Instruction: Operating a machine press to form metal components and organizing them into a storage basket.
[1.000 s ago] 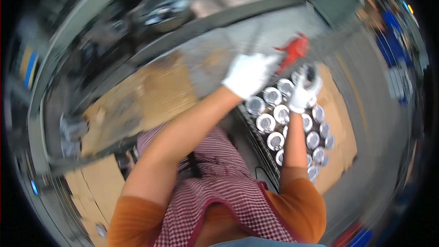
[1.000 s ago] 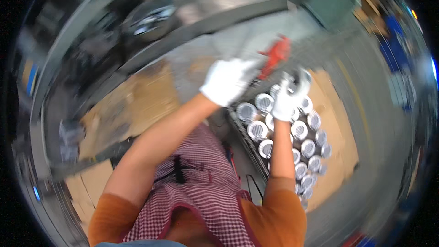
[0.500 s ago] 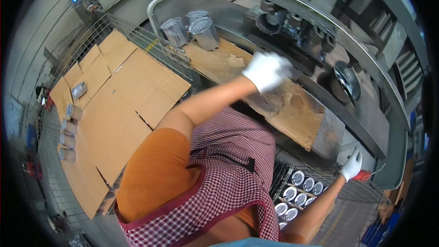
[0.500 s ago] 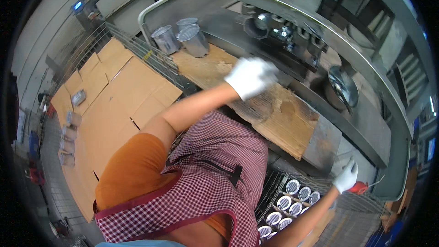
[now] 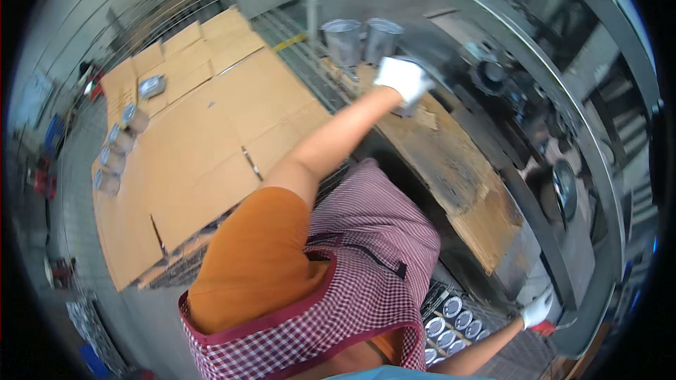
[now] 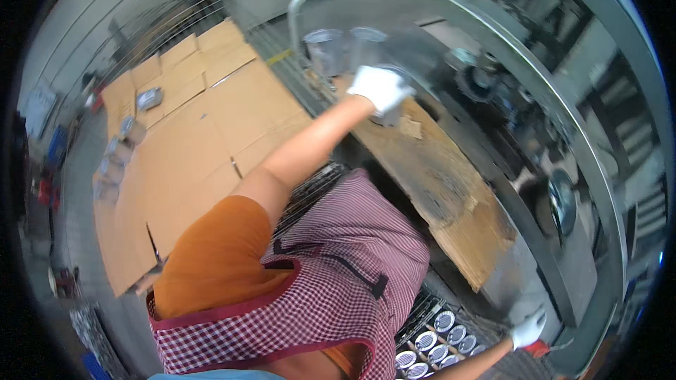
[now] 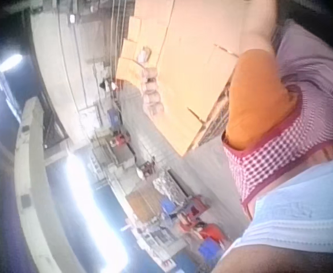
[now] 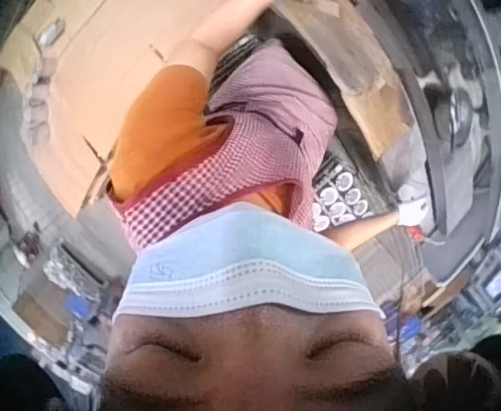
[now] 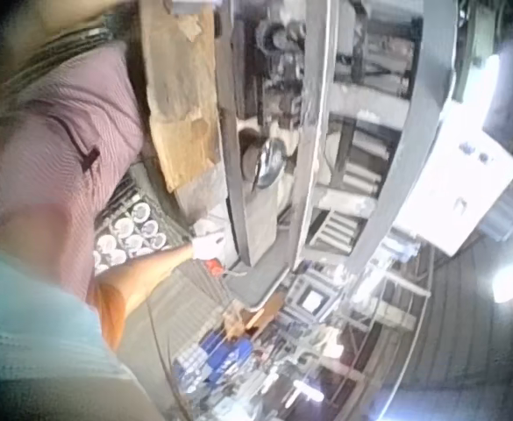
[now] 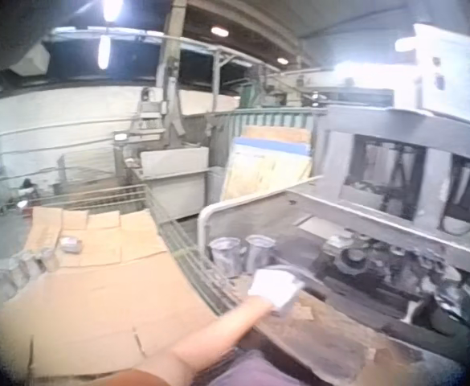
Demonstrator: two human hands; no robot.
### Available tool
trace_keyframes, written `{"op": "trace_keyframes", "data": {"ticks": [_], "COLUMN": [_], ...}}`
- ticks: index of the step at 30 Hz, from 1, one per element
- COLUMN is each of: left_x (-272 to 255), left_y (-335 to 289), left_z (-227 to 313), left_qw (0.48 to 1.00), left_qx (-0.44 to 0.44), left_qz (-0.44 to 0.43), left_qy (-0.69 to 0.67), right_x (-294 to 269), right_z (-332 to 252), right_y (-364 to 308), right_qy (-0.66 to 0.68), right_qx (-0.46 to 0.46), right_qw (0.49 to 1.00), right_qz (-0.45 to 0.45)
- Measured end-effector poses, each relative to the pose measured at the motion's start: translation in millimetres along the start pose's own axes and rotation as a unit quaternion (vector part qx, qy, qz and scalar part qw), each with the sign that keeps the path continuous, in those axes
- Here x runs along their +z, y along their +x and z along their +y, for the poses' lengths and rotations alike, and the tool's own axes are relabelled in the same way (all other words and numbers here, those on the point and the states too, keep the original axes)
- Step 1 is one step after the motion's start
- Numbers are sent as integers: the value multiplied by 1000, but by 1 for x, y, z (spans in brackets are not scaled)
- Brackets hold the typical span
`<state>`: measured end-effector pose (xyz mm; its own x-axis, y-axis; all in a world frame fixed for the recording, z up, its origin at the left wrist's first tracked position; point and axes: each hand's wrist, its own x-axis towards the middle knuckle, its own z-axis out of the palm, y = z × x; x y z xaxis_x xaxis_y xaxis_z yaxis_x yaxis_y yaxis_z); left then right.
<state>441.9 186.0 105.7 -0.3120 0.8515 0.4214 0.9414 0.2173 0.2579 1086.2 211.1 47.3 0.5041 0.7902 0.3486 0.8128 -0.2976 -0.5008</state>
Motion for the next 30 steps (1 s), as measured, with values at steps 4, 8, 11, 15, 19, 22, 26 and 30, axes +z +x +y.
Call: {"op": "trace_keyframes", "data": {"ticks": [4, 8, 11, 15, 19, 22, 26, 30], "left_x": [14, 24, 104, 126, 116, 109, 125, 125], "left_y": [-8, -19, -55, -47, -56, -57, -60, -56], "left_z": [42, 85, 84, 95, 88, 90, 82, 96], "left_qw": [988, 980, 963, 959, 970, 949, 979, 985], "left_qx": [-29, 143, 223, 213, 179, 196, 141, 165], "left_qz": [152, 104, 68, -138, 61, 207, 86, -11], "left_qy": [-19, -95, -134, -122, -154, -137, -123, -45], "right_x": [-7, 13, 51, 8, 40, 59, 59, 26], "right_z": [6, 45, 113, 47, 37, 57, 51, 74], "right_y": [6, 50, 105, 78, 91, 81, 79, 30], "right_qy": [18, -32, -187, -215, -123, -155, -189, -235], "right_qx": [-15, -17, -327, 84, -160, -211, -302, -321], "right_qw": [999, 999, 911, 957, 979, 964, 927, 898], "right_qz": [-29, -30, 166, -175, 11, 55, 114, 189]}}
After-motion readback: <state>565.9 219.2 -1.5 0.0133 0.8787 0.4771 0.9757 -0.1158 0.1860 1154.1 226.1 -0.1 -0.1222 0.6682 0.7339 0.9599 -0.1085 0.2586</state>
